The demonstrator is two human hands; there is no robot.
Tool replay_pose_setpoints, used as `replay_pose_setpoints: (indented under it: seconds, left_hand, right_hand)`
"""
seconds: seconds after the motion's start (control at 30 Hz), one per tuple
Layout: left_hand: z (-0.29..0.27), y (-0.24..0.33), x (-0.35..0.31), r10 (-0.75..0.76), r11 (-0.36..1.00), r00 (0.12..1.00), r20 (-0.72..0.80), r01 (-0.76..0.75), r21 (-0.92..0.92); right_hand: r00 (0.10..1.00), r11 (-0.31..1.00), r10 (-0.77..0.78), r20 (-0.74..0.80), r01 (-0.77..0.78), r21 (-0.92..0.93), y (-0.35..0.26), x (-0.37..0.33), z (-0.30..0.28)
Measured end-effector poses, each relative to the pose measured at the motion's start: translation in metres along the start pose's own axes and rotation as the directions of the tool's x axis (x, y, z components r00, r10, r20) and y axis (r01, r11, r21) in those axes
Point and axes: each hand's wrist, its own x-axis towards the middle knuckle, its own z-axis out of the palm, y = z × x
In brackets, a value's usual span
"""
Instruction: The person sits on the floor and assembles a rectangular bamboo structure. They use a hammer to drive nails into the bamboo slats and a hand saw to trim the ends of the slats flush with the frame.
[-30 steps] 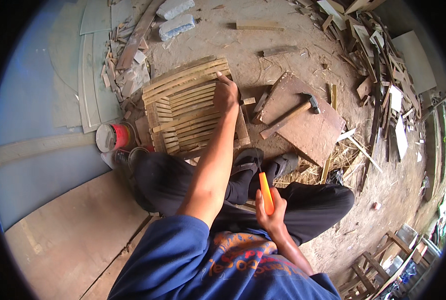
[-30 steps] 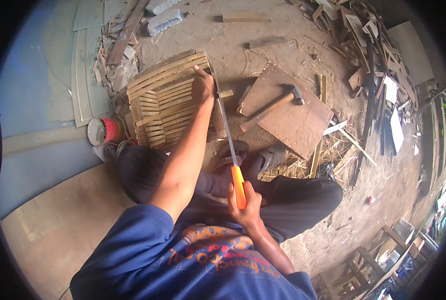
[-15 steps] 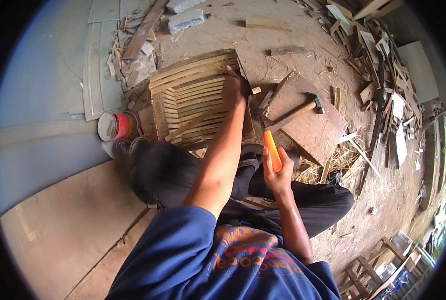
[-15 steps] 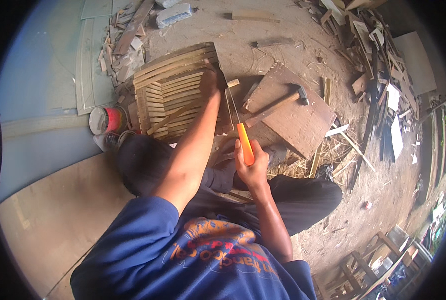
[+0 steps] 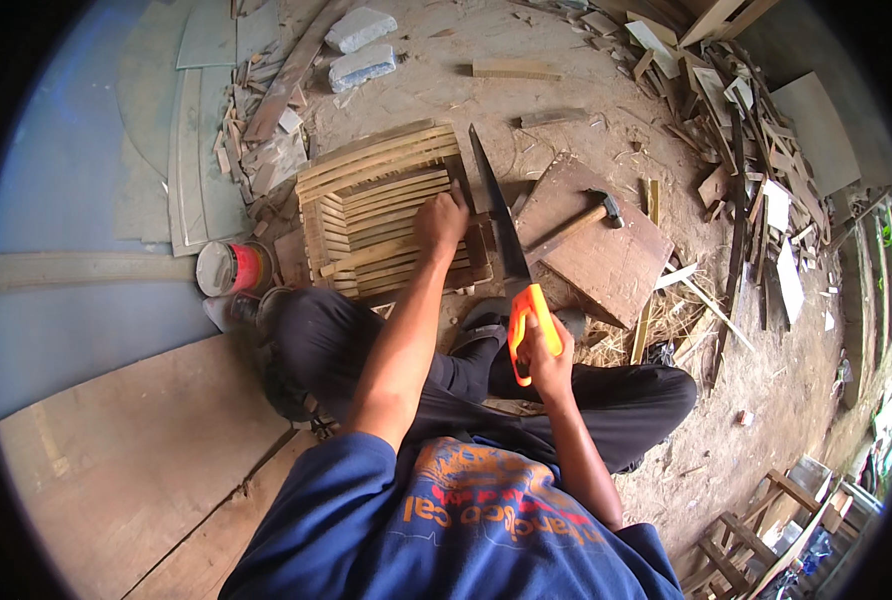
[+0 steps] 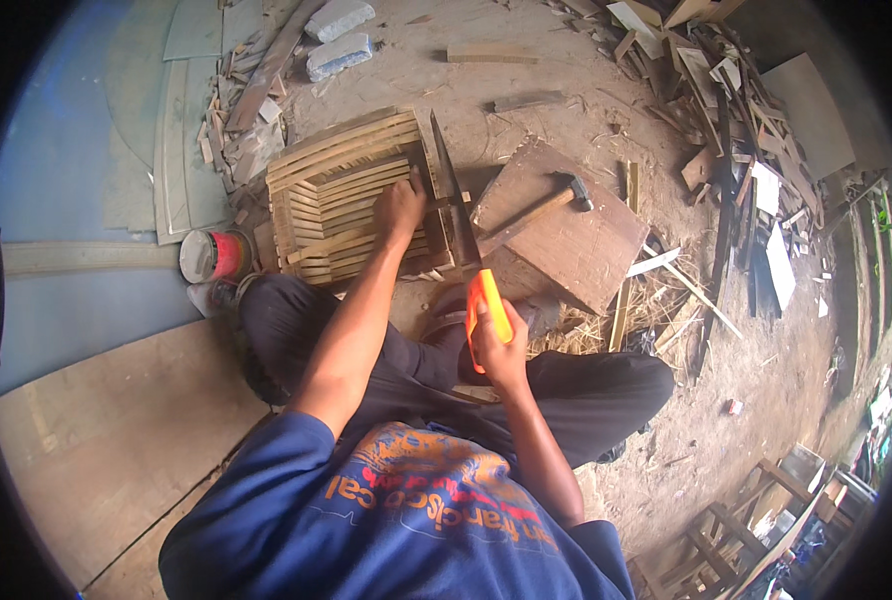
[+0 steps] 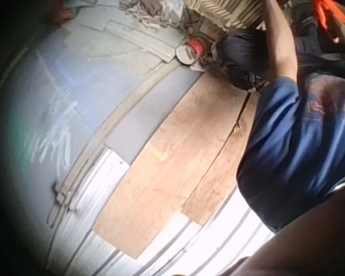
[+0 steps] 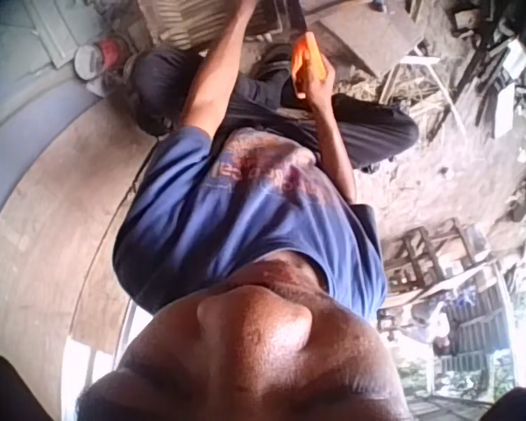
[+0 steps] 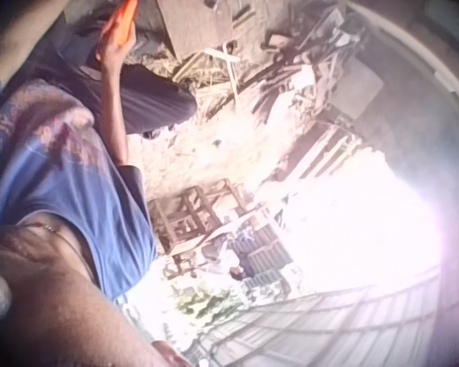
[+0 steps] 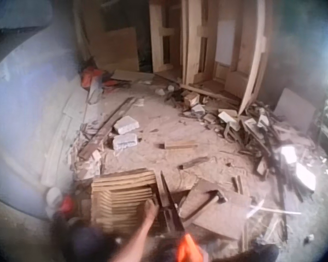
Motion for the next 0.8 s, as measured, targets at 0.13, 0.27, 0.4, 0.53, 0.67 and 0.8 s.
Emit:
replay_pose_setpoints:
  seconds: [0.13, 0.27, 0.4, 0.53, 0.67, 0.8]
  left_hand:
    - [-0.006, 0.006, 0.003, -0.037, 0.999, 0.992, 0.122, 0.039, -0.022]
    - [-0.005, 0.005, 0.002, 0.004, 0.998, 0.993, 0.116, 0.003, -0.057]
    - [0.027, -0.027, 0.002, 0.021, 0.994, 0.995, -0.093, -0.031, -0.106]
    - [-0.006, 0.003, -0.002, 0.051, 0.999, 0.995, 0.091, -0.050, -0.014]
    - [0.009, -0.017, -0.003, 0.112, 0.989, 0.988, 0.104, -0.101, -0.105]
    - [-0.016, -0.003, 0.002, 0.134, 0.987, 0.975, 0.177, -0.117, -0.106]
  right_hand:
    - [0.998, 0.907, 0.057, 0.037, -0.067, 0.416, 0.001, 0.017, -0.028]
    - [0.993, 0.971, -0.118, 0.005, 0.116, -0.210, -0.006, 0.009, -0.023]
    - [0.953, 0.738, -0.289, 0.084, 0.278, -0.615, -0.029, -0.028, 0.006]
    - [0.972, 0.753, -0.234, 0.028, 0.199, -0.627, -0.045, -0.068, 0.001]
    - [0.953, 0.726, -0.300, 0.040, 0.255, -0.639, -0.059, -0.016, 0.017]
    - [0.977, 0.751, -0.212, 0.010, 0.170, -0.638, -0.072, 0.003, 0.026]
